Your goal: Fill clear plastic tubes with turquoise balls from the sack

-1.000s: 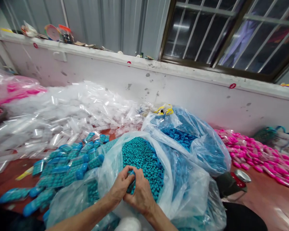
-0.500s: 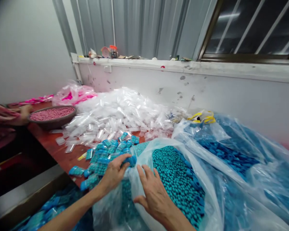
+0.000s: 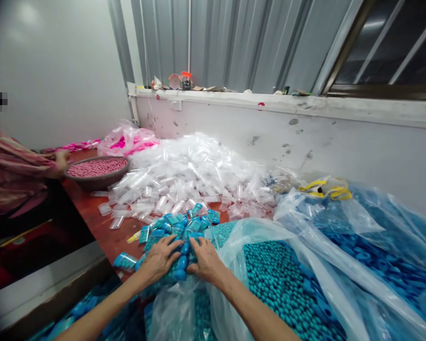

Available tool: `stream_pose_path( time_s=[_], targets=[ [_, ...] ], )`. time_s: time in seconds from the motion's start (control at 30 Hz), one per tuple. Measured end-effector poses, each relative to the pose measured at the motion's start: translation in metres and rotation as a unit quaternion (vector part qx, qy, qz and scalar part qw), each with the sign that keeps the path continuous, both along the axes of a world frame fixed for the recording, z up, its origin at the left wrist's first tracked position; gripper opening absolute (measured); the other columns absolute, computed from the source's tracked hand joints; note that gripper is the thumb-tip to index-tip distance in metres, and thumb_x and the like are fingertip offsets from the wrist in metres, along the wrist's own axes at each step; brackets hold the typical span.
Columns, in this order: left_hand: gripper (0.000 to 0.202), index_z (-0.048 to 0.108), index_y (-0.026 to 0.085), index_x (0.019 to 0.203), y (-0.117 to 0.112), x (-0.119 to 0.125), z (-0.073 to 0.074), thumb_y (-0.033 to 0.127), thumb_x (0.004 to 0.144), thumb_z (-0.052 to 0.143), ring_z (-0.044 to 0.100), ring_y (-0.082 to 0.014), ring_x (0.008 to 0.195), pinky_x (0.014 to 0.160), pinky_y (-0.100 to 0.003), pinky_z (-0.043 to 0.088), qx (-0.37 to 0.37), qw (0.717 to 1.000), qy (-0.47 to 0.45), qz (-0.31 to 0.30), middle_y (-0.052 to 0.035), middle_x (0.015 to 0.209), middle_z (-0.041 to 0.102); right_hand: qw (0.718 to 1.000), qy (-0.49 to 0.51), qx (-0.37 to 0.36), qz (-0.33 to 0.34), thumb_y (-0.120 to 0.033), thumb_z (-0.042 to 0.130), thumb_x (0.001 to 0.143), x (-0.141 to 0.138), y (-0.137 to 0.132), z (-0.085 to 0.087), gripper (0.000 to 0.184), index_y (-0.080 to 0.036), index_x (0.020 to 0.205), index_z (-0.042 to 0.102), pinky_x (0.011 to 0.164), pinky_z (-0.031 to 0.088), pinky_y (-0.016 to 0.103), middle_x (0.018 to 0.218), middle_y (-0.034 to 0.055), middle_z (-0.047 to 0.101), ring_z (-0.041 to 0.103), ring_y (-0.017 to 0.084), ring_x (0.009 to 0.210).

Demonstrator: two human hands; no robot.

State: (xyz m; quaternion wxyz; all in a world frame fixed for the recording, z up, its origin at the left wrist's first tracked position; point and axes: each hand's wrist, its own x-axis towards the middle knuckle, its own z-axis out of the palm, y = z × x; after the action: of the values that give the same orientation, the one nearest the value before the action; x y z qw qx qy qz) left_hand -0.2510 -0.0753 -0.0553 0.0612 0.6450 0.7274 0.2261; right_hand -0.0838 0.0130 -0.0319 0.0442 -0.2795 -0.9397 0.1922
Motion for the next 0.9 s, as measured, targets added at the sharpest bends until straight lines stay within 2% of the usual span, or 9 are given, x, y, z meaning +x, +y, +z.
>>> stream_pose_path(
  time_s=[0.1, 0.23, 0.4, 0.5, 0.6, 0.63, 0.7, 0.83, 0.9],
  targets=[
    [0.033, 0.055, 0.028, 0.113, -0.023, -0.002, -0.010, 0.033, 0.084, 0.040, 0.050, -0.0243, 0.106, 0.090, -0.040, 0.040, 0.014, 0.999, -0.022, 0.025, -0.0071, 0.122, 0.051, 1.000, 0.009, 0.010, 0.005, -0.023, 0.064, 0.067, -0.006, -0.014, -0.005, 0.075, -0.017, 0.134, 0.031, 0.100, 0.025, 0.045, 0.133, 0.0173, 0.036, 0.031, 0.032, 0.123],
    [0.030, 0.059, 0.028, 0.107, -0.058, -0.009, -0.026, 0.032, 0.085, 0.039, 0.057, -0.0211, 0.097, 0.081, -0.037, 0.048, 0.078, 0.994, -0.008, 0.073, -0.0060, 0.113, 0.058, 0.999, 0.001, -0.026, 0.034, -0.011, 0.057, 0.068, -0.020, -0.031, -0.006, 0.072, -0.019, 0.134, 0.030, 0.096, 0.032, 0.040, 0.134, 0.0154, 0.035, 0.037, 0.030, 0.119],
    [0.027, 0.065, 0.028, 0.094, -0.103, -0.017, -0.039, 0.037, 0.084, 0.042, 0.062, -0.0186, 0.087, 0.072, -0.029, 0.052, 0.187, 0.975, 0.060, 0.100, -0.0044, 0.100, 0.064, 0.994, 0.031, -0.060, 0.084, -0.006, 0.045, 0.073, -0.040, -0.052, -0.008, 0.048, -0.020, 0.119, 0.047, 0.088, 0.038, 0.036, 0.119, 0.0111, 0.047, 0.046, 0.025, 0.108],
    [0.025, 0.064, 0.025, 0.091, -0.129, -0.021, -0.041, 0.035, 0.084, 0.042, 0.062, -0.0169, 0.088, 0.071, -0.026, 0.052, 0.199, 0.969, 0.068, 0.131, -0.0043, 0.101, 0.063, 0.983, 0.072, -0.091, 0.142, -0.006, 0.045, 0.074, -0.052, -0.067, -0.012, 0.040, -0.020, 0.112, 0.051, 0.084, 0.041, 0.029, 0.113, 0.0083, 0.050, 0.050, 0.020, 0.101],
    [0.023, 0.063, 0.023, 0.088, -0.139, -0.029, -0.030, 0.034, 0.084, 0.043, 0.062, -0.0174, 0.083, 0.072, -0.028, 0.051, 0.196, 0.961, 0.074, 0.181, -0.0042, 0.093, 0.065, 0.957, 0.115, -0.106, 0.243, -0.009, 0.045, 0.076, -0.062, -0.069, -0.008, 0.034, -0.020, 0.106, 0.055, 0.083, 0.042, 0.023, 0.104, 0.0050, 0.055, 0.053, 0.015, 0.095],
    [0.023, 0.062, 0.022, 0.089, -0.135, -0.032, -0.022, 0.034, 0.084, 0.043, 0.061, -0.0179, 0.083, 0.074, -0.030, 0.050, 0.194, 0.960, 0.073, 0.189, -0.0039, 0.089, 0.065, 0.952, 0.132, -0.100, 0.259, -0.011, 0.043, 0.079, -0.065, -0.064, -0.005, 0.030, -0.020, 0.104, 0.056, 0.083, 0.042, 0.023, 0.101, 0.0044, 0.057, 0.053, 0.015, 0.094],
    [0.023, 0.059, 0.021, 0.096, -0.113, -0.042, -0.004, 0.031, 0.085, 0.041, 0.059, -0.0175, 0.089, 0.081, -0.032, 0.048, 0.171, 0.969, 0.041, 0.175, -0.0046, 0.093, 0.064, 0.964, 0.173, -0.048, 0.196, -0.017, 0.042, 0.083, -0.070, -0.042, 0.001, 0.029, -0.018, 0.108, 0.055, 0.089, 0.039, 0.028, 0.108, 0.0081, 0.056, 0.050, 0.017, 0.101],
    [0.040, 0.046, 0.016, 0.119, -0.027, -0.067, 0.019, 0.037, 0.086, 0.038, 0.045, -0.0197, 0.113, 0.097, -0.035, 0.037, 0.143, 0.985, 0.022, 0.091, -0.0099, 0.121, 0.051, 0.985, 0.132, 0.079, -0.077, -0.031, 0.048, 0.082, -0.077, 0.019, -0.007, 0.047, -0.007, 0.122, 0.043, 0.095, 0.031, 0.044, 0.123, 0.0212, 0.043, 0.038, 0.029, 0.116],
    [0.046, 0.042, 0.014, 0.124, 0.014, -0.074, 0.016, 0.039, 0.086, 0.039, 0.040, -0.0220, 0.118, 0.100, -0.039, 0.032, 0.083, 0.992, 0.026, 0.088, -0.0115, 0.126, 0.047, 0.985, 0.066, 0.087, -0.131, -0.035, 0.048, 0.082, -0.076, 0.037, -0.020, 0.050, -0.006, 0.122, 0.042, 0.092, 0.034, 0.045, 0.121, 0.0225, 0.044, 0.039, 0.031, 0.114]
  ],
)
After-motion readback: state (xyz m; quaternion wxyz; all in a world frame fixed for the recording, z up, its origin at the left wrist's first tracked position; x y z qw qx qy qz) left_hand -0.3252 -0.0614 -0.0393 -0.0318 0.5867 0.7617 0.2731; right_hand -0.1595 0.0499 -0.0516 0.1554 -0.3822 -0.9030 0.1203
